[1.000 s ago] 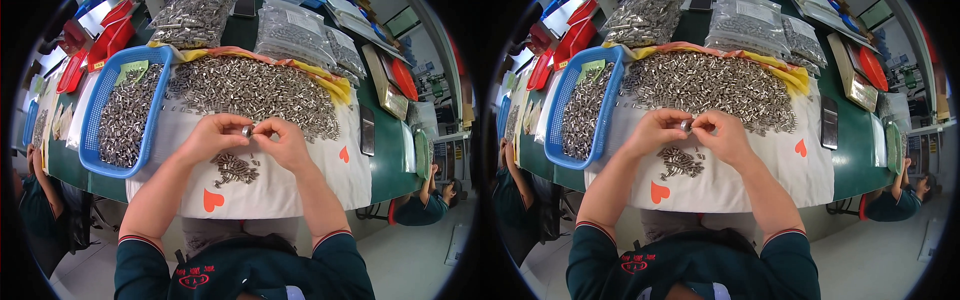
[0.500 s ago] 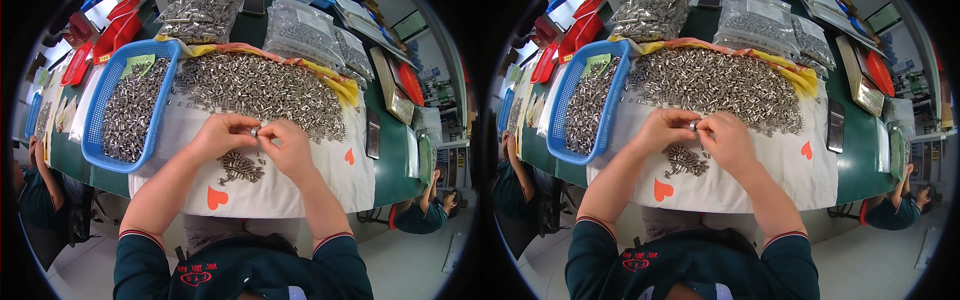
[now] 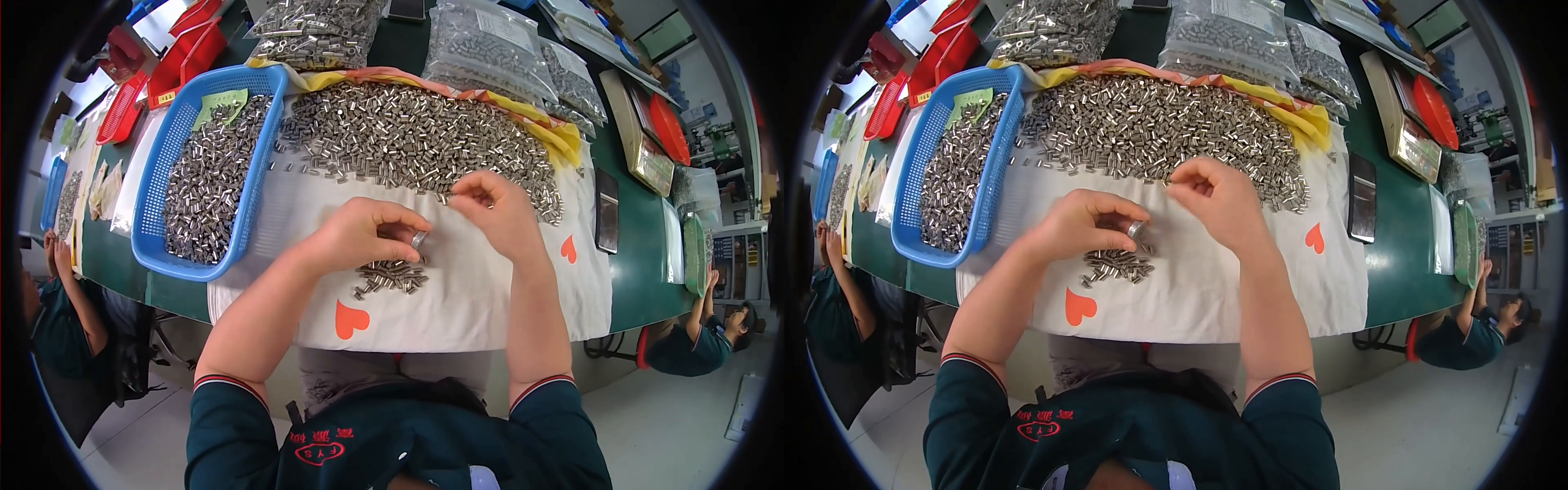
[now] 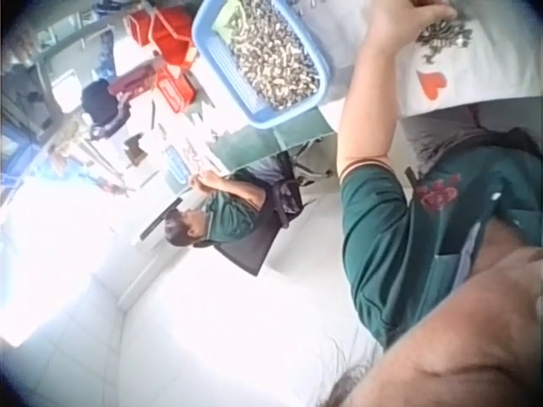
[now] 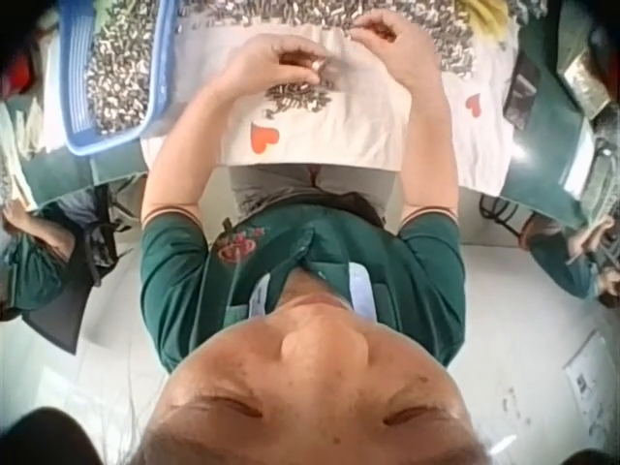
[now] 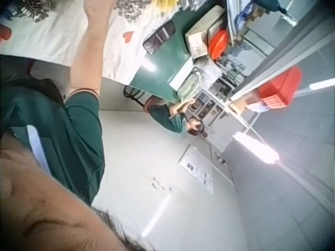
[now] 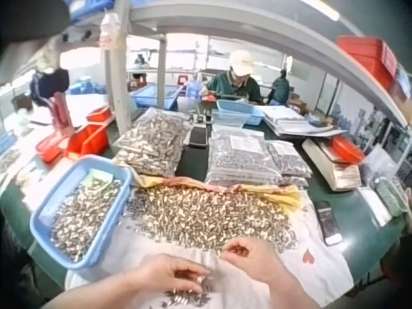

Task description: Inspecting and sorting small metal hardware components at a manufacturing workbench.

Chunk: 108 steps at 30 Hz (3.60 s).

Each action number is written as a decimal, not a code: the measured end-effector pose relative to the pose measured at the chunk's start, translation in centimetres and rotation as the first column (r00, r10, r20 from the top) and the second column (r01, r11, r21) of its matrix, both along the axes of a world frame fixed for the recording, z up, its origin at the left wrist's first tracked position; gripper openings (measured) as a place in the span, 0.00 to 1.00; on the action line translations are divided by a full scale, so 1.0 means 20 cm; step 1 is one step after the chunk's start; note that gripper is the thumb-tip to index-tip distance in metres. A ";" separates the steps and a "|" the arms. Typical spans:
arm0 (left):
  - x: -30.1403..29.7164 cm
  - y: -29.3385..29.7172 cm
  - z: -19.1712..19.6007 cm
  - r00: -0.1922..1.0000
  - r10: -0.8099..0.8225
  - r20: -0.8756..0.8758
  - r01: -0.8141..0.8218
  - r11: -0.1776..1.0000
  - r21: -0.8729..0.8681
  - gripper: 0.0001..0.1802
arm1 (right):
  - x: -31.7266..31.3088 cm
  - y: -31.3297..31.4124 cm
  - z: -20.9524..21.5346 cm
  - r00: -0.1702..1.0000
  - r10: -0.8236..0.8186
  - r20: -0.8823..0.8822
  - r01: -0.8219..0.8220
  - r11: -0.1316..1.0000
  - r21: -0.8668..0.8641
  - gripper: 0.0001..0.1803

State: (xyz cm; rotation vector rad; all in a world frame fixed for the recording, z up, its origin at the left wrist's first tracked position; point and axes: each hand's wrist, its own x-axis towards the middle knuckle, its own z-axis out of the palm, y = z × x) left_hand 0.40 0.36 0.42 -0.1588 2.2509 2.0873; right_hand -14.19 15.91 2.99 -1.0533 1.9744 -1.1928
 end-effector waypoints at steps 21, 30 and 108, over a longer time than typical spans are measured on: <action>-0.03 -0.03 0.00 0.985 0.162 0.053 -0.170 0.944 0.284 0.20 | 0.10 -0.07 -0.05 0.884 -0.146 -0.444 0.129 0.989 -0.067 0.03; -0.03 -0.03 -0.04 0.978 0.210 0.015 -0.206 0.939 0.275 0.20 | 0.16 -0.07 -0.01 0.976 -0.027 -0.217 -0.002 0.991 -0.134 0.06; -0.03 -0.02 0.04 0.999 0.019 0.039 -0.019 1.000 0.008 0.21 | 0.05 -0.11 -0.15 0.755 -0.105 -0.648 0.053 0.994 -0.099 0.07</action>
